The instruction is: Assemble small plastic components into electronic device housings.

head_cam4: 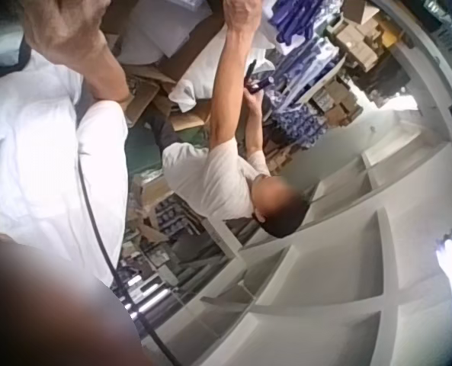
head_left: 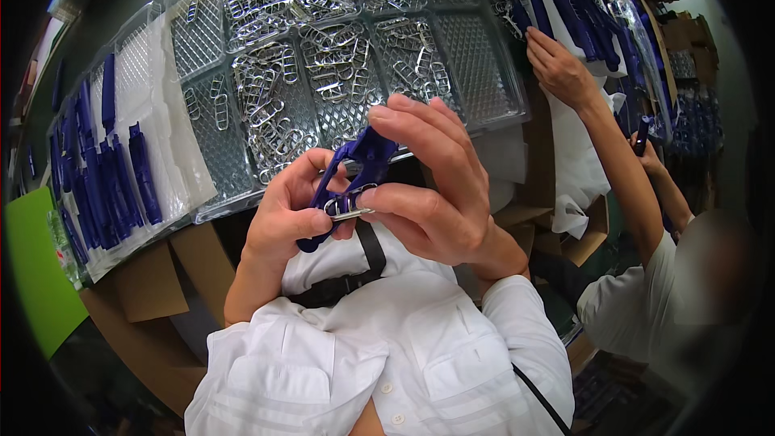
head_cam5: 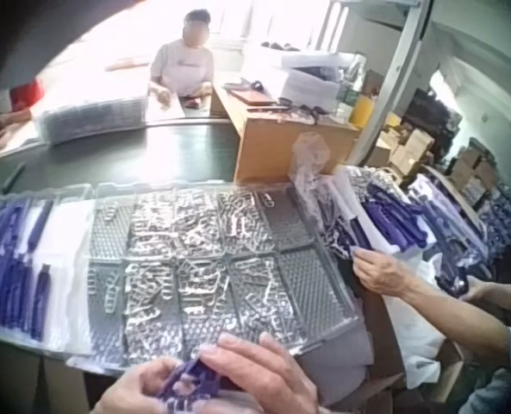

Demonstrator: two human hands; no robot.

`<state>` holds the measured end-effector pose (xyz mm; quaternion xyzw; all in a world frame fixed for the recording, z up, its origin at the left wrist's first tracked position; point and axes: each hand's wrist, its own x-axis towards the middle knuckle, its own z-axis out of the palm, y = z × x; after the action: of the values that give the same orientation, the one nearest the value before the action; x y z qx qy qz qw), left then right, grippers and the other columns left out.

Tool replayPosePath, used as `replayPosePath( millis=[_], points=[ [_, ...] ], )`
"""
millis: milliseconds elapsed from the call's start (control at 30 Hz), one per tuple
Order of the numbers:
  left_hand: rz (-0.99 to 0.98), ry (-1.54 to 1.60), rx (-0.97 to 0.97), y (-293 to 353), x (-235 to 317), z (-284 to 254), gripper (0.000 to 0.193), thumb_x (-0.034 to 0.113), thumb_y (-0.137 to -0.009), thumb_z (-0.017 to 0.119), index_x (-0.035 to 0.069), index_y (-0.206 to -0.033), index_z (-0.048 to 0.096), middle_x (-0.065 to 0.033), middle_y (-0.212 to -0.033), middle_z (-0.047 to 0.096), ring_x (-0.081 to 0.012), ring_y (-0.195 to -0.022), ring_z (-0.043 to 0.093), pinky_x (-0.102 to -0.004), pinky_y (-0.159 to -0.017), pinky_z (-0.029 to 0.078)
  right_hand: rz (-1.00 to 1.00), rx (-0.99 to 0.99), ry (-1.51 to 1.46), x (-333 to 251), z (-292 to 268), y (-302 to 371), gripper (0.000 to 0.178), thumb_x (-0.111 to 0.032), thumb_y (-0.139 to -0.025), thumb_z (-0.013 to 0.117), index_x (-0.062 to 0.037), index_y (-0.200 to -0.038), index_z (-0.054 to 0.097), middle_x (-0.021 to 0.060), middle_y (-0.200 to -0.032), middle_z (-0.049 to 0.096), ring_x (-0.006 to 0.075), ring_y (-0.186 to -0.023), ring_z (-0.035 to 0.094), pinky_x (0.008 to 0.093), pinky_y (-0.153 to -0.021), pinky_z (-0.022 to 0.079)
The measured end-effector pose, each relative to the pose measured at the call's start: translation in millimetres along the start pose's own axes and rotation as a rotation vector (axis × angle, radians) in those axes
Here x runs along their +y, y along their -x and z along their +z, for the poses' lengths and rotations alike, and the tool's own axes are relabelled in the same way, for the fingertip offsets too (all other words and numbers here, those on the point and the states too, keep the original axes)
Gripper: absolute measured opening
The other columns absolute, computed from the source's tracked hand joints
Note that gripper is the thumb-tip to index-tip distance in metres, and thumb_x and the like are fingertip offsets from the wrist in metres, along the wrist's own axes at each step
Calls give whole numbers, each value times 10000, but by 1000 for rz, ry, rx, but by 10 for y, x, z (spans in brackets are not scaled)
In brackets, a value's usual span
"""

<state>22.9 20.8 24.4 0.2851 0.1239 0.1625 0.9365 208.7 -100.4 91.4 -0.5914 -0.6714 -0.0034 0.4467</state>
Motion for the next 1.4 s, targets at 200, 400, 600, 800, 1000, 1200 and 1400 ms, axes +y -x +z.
replayPosePath(
  millis=[200, 400, 600, 800, 1000, 1200, 1400],
  points=[
    [-84, -35, 68, 52, 5, -66, 619, 308, -921, 766, -12, -1367, 481, -157, -1062, 669, -202, -801, 698, -279, -631, 583, 120, 23, -201, -6, -260, 53, 319, 18, -772, 826, -81, -1041, 684, 176, -1227, 706, 319, -1046, 733, 428, -921, 586],
    [-55, -29, 121, 12, -36, -71, 529, 327, -1049, 525, 3, -1463, 459, -248, -1179, 661, -195, -826, 695, -288, -675, 606, 155, 138, -354, 59, -258, -13, 311, 146, -847, 734, 7, -1125, 746, 132, -1009, 685, 181, -827, 682, 269, -716, 552],
    [-128, -178, 32, -76, -78, 48, 550, 381, -1119, 462, 74, -1572, 409, -164, -1177, 706, -154, -858, 723, -245, -697, 576, 412, 198, -314, 15, -109, -7, 185, 76, -857, 783, 8, -1022, 734, 147, -1094, 684, 210, -906, 681, 303, -784, 546],
    [-114, -236, 95, 0, -146, 25, 577, 370, -1059, 516, -8, -1493, 478, -175, -1066, 702, -153, -749, 660, -255, -642, 529, 324, 37, 38, -34, 27, -105, 166, 12, -836, 813, -7, -970, 717, 227, -1441, 556, 362, -1318, 562, 445, -1066, 476],
    [-71, -294, 81, 48, -114, 25, 549, 265, -983, 541, -41, -1437, 505, -142, -1050, 691, -137, -793, 635, -268, -682, 517, 374, 29, 74, -60, 209, -65, 78, -44, -887, 782, -30, -943, 730, 184, -1509, 558, 341, -1418, 518, 500, -1146, 395],
    [-31, -286, 68, 68, -146, -9, 429, 75, -1023, 506, 4, -1445, 531, -57, -1051, 689, -71, -795, 576, -232, -711, 493, 384, 27, 116, -92, 289, -61, 68, -43, -892, 780, -29, -935, 729, 177, -1508, 561, 331, -1406, 524, 482, -1132, 408],
    [-15, -367, 92, 53, -150, 7, 409, 45, -1008, 495, 15, -1411, 558, -32, -1040, 684, -63, -784, 575, -228, -700, 494, 348, 49, 146, -31, 367, -17, 73, -24, -888, 780, -13, -928, 719, 179, -1475, 580, 335, -1373, 546, 456, -1112, 434]
  ],
)
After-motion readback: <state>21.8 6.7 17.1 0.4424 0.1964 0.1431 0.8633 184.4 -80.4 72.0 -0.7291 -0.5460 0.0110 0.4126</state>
